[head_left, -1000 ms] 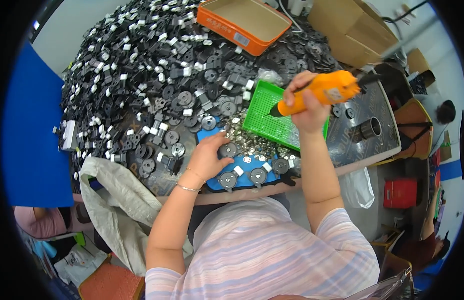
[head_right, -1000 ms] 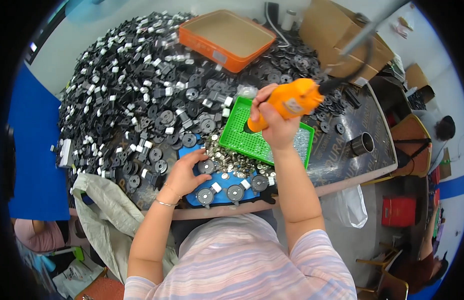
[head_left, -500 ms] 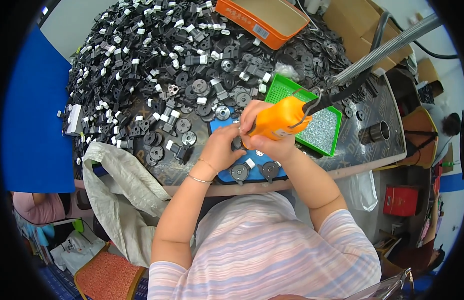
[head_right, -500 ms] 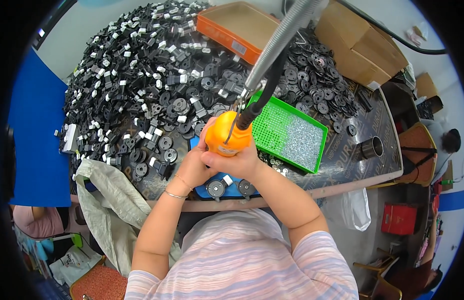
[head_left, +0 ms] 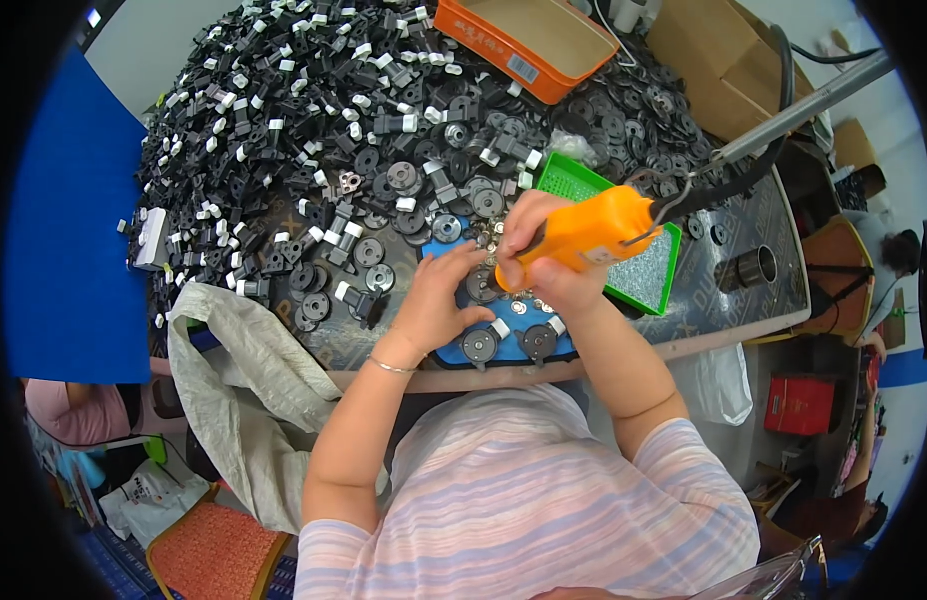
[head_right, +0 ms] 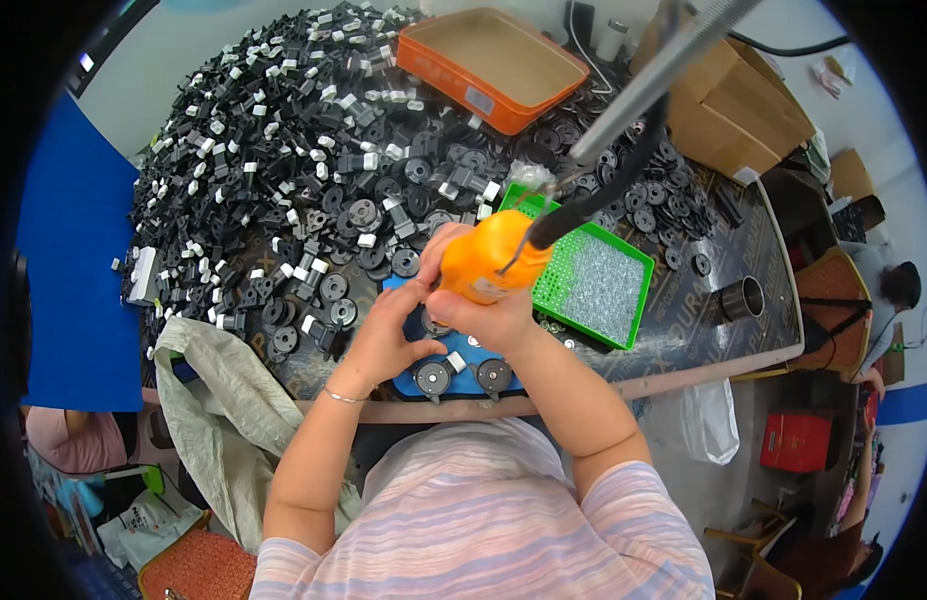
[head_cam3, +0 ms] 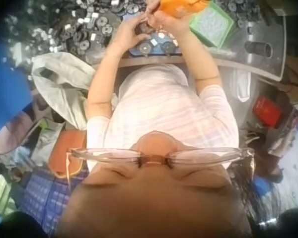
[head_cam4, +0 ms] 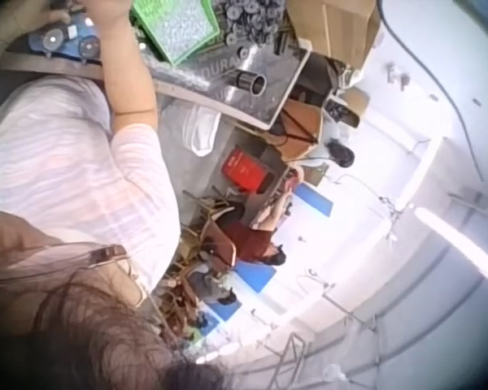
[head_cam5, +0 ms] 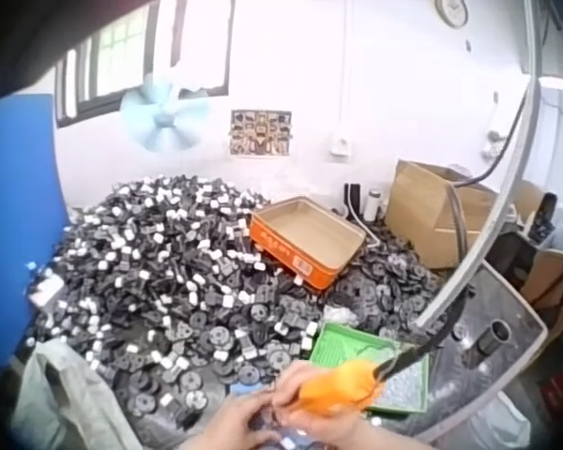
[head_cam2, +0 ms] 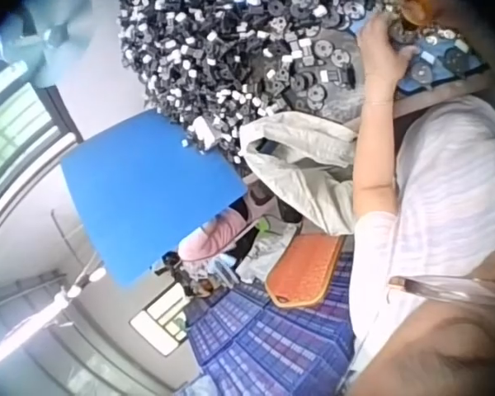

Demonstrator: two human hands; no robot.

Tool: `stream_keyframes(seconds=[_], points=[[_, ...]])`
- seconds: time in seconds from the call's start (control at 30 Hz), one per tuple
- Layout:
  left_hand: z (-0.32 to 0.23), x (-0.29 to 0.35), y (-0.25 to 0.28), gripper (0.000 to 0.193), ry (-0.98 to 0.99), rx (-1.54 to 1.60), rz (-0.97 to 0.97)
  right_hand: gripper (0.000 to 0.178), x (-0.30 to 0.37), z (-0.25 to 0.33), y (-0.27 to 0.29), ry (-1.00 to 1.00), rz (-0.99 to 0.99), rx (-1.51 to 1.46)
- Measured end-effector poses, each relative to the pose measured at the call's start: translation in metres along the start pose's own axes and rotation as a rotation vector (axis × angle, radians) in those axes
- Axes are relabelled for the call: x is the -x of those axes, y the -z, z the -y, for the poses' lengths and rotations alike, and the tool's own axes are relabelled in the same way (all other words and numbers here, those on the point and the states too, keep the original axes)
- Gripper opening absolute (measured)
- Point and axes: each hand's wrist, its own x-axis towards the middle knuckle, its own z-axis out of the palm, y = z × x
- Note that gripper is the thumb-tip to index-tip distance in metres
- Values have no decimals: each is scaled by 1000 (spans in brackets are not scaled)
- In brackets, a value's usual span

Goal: Assembling small plastic and metal components using an electric screwdriver and an assembly jig on a factory workbench.

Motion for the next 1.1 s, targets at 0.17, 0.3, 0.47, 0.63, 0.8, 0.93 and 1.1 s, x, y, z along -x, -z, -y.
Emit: stream_keyframes(seconds=[0.17, 0.3, 0.47, 0.63, 0.8, 0.93, 1.1], points=[[-9, 13, -3, 30, -157, -213, -297, 31, -6, 10, -3, 28, -25, -144], [-9, 15, -9, 12, -161, -241, -411, 31, -5, 12, -6, 53, -35, -201], [-11, 19, -11, 10, -127, -199, -457, 31, -4, 18, -6, 93, -30, -214], [-15, 26, -15, 10, -205, -231, -524, 27, 1, 22, -11, 117, -27, -320], [-13, 25, -17, 10, -212, -144, -524, 30, 2, 23, -11, 123, -21, -268], [-10, 23, -20, 10, -223, -83, -496, 32, 4, 21, -7, 108, -7, -206], [-11, 20, -20, 25, -232, -183, -434, 27, 5, 19, -9, 73, -38, -254]])
